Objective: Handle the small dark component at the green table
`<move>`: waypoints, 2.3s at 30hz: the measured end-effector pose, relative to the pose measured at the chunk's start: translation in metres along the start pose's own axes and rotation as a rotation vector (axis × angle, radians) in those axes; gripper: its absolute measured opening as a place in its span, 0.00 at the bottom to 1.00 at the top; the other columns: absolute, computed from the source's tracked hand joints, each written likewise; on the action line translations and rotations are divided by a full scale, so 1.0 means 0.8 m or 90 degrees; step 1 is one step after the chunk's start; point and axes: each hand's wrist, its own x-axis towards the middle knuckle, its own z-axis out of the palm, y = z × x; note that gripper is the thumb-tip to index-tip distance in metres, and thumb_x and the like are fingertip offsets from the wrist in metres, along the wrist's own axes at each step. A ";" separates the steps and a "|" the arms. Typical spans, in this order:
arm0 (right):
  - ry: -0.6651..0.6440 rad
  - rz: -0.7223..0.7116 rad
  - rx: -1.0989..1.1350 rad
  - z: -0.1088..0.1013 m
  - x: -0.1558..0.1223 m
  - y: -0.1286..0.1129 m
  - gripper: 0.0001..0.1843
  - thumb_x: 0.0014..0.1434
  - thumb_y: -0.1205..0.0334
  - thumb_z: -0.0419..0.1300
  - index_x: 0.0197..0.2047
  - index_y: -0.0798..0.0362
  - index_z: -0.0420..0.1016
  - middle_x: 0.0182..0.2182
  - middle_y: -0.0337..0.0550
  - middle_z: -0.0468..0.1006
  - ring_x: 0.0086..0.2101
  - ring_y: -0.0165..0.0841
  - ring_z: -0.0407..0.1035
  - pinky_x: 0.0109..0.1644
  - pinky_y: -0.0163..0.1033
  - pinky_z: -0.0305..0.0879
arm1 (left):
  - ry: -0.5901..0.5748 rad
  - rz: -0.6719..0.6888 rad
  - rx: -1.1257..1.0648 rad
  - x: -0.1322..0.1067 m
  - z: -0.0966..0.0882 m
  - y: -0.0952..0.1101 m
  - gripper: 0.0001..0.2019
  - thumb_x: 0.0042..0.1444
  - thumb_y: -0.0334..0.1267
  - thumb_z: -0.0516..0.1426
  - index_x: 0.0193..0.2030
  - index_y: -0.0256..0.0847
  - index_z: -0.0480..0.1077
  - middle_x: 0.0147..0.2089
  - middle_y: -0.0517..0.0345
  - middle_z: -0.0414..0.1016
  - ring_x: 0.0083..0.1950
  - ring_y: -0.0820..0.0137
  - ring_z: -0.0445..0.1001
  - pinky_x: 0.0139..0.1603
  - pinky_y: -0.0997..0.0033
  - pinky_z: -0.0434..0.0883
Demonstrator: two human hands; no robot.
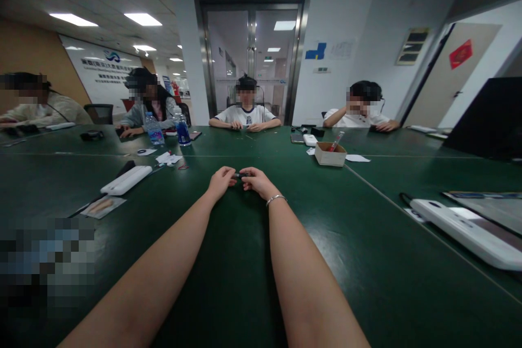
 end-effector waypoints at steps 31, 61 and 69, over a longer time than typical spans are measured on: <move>0.004 0.020 0.028 0.001 -0.005 -0.003 0.14 0.53 0.82 0.57 0.40 0.57 0.70 0.25 0.37 0.72 0.22 0.24 0.69 0.27 0.28 0.71 | -0.073 0.037 0.054 0.003 0.003 0.000 0.13 0.55 0.42 0.53 0.42 0.38 0.71 0.31 0.57 0.74 0.21 0.76 0.68 0.24 0.76 0.65; 0.002 0.026 0.028 0.000 -0.004 -0.004 0.14 0.54 0.82 0.54 0.40 0.57 0.70 0.26 0.39 0.71 0.23 0.25 0.69 0.28 0.29 0.71 | -0.117 0.069 0.126 -0.006 0.003 0.004 0.15 0.58 0.45 0.48 0.45 0.41 0.70 0.34 0.58 0.71 0.25 0.75 0.65 0.28 0.75 0.64; -0.011 0.022 0.037 -0.001 -0.004 -0.003 0.14 0.54 0.82 0.55 0.40 0.57 0.70 0.25 0.39 0.71 0.23 0.26 0.69 0.28 0.30 0.71 | -0.105 0.074 0.136 -0.007 0.003 0.004 0.15 0.59 0.45 0.48 0.45 0.41 0.69 0.30 0.60 0.69 0.25 0.75 0.65 0.27 0.75 0.64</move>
